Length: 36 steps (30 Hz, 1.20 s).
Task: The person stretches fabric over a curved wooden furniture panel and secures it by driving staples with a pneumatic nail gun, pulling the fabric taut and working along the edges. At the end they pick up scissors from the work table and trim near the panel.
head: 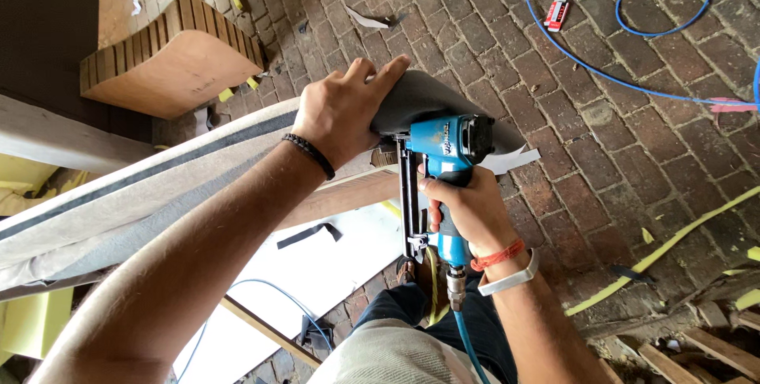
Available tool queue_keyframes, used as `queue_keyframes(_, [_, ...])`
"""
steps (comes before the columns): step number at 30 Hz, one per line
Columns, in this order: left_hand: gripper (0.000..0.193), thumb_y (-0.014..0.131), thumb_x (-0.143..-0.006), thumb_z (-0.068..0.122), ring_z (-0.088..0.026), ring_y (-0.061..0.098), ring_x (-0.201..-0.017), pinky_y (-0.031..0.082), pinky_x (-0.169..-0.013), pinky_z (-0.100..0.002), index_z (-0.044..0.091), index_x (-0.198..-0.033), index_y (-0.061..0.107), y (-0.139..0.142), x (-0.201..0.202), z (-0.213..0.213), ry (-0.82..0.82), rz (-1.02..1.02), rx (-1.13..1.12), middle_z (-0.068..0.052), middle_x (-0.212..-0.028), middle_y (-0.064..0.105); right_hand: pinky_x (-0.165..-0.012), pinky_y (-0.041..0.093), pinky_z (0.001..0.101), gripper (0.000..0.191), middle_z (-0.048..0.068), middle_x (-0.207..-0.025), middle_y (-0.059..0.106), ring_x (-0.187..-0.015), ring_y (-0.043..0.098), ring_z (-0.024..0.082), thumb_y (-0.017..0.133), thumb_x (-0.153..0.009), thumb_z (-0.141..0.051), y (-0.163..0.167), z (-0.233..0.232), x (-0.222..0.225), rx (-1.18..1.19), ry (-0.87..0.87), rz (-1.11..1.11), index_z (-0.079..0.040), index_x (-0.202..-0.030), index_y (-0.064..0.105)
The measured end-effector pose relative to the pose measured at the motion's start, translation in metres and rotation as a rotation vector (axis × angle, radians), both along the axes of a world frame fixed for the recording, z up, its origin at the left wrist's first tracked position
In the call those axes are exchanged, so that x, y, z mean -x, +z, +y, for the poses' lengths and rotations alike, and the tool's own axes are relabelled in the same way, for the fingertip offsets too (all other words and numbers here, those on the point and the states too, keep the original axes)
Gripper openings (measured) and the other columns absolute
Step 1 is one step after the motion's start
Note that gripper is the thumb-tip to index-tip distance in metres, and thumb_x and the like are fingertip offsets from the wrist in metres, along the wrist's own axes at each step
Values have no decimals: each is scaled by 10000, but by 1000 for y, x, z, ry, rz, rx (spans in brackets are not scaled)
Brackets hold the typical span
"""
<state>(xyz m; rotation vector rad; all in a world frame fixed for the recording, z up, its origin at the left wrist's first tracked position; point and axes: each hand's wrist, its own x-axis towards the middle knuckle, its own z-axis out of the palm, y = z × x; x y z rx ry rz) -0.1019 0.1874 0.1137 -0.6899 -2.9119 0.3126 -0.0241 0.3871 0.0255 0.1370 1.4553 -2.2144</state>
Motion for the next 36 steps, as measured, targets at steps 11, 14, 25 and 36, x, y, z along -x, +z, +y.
queue_keyframes(11, [878, 862, -796, 366, -256, 737, -804, 610, -534, -364, 230, -1533, 404, 9, -5, 4, 35, -44, -35, -139, -1109, 651, -415, 474, 316, 191, 76, -571, 630, -419, 550, 148, 717, -812, -77, 19, 1, -2, -53, -7, -49, 9, -981, 740])
queue_keyframes(14, [810, 826, -860, 331, -249, 740, -799, 613, -534, -350, 233, -1543, 403, 10, -4, 6, 34, -36, -37, -138, -1112, 650, -415, 476, 318, 181, 76, -580, 624, -425, 550, 145, 715, -822, -77, 22, 0, -1, -80, -8, -92, 31, -966, 738])
queue_keyframes(25, [950, 882, -699, 263, -313, 729, -903, 617, -662, -423, 226, -1520, 405, 28, -19, 15, 30, -70, -81, -139, -1131, 653, -430, 495, 318, 179, 46, -589, 609, -439, 569, 147, 745, -834, -112, 10, 32, -33, -80, -118, -58, -11, -979, 713])
queue_keyframes(36, [955, 882, -643, 276, -348, 675, -1004, 581, -768, -478, 240, -1495, 452, 37, -42, -2, -73, -23, -167, -112, -1178, 650, -597, 564, 321, 211, 46, -936, 730, -737, 685, 143, 699, -904, -109, -21, 158, -177, -468, -826, -145, -58, -1105, 661])
